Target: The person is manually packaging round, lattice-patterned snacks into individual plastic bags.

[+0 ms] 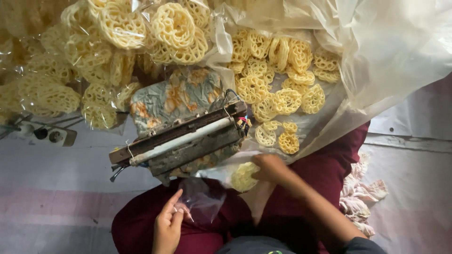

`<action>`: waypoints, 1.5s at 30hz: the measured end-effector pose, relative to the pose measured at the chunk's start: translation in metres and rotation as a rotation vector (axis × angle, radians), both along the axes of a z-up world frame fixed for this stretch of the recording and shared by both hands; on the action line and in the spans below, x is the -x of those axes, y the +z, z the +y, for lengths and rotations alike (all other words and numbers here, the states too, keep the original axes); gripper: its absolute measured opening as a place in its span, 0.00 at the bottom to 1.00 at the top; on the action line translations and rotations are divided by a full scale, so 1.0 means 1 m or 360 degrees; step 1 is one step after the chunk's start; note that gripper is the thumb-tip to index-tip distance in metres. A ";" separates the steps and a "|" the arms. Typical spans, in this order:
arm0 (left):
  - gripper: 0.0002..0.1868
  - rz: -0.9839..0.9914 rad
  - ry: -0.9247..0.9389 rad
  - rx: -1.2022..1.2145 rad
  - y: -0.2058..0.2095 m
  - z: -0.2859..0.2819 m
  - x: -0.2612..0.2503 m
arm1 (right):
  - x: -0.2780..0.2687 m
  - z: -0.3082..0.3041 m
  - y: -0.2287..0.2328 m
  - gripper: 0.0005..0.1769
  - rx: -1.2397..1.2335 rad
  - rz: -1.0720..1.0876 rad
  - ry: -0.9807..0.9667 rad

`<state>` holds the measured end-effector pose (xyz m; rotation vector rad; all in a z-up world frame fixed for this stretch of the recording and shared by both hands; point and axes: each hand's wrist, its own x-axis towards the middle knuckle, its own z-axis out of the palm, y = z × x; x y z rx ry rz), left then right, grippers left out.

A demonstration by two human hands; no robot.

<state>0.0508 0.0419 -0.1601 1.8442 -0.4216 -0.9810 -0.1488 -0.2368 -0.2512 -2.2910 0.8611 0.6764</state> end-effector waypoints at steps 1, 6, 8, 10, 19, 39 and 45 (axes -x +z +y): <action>0.26 0.0001 0.0000 0.0002 0.000 -0.001 -0.002 | 0.003 -0.021 0.013 0.16 0.0002 0.0001 0.0000; 0.35 -0.0031 0.0235 -0.0174 -0.004 -0.009 -0.002 | 0.003 -0.122 0.035 0.13 -0.0453 -0.0618 -0.1102; 0.37 -0.0061 0.0140 -0.0117 -0.001 -0.013 0.001 | -0.038 -0.124 0.073 0.21 -0.0334 -0.0513 -0.1264; 0.40 -0.0104 0.0046 -0.0049 0.000 -0.015 0.004 | -0.072 -0.130 0.083 0.30 -0.0211 -0.0422 -0.1422; 0.07 -0.0299 -0.0275 0.0052 0.021 -0.010 0.010 | -0.107 -0.131 0.030 0.32 0.0119 -0.0405 -0.1290; 0.18 -0.0548 -0.0335 0.0482 0.085 -0.065 0.055 | 0.030 0.059 0.241 0.19 0.0101 -0.1559 0.0439; 0.33 -0.0786 -0.0718 0.0560 0.083 -0.052 0.067 | 0.015 0.092 0.271 0.10 0.0528 -0.0988 0.0904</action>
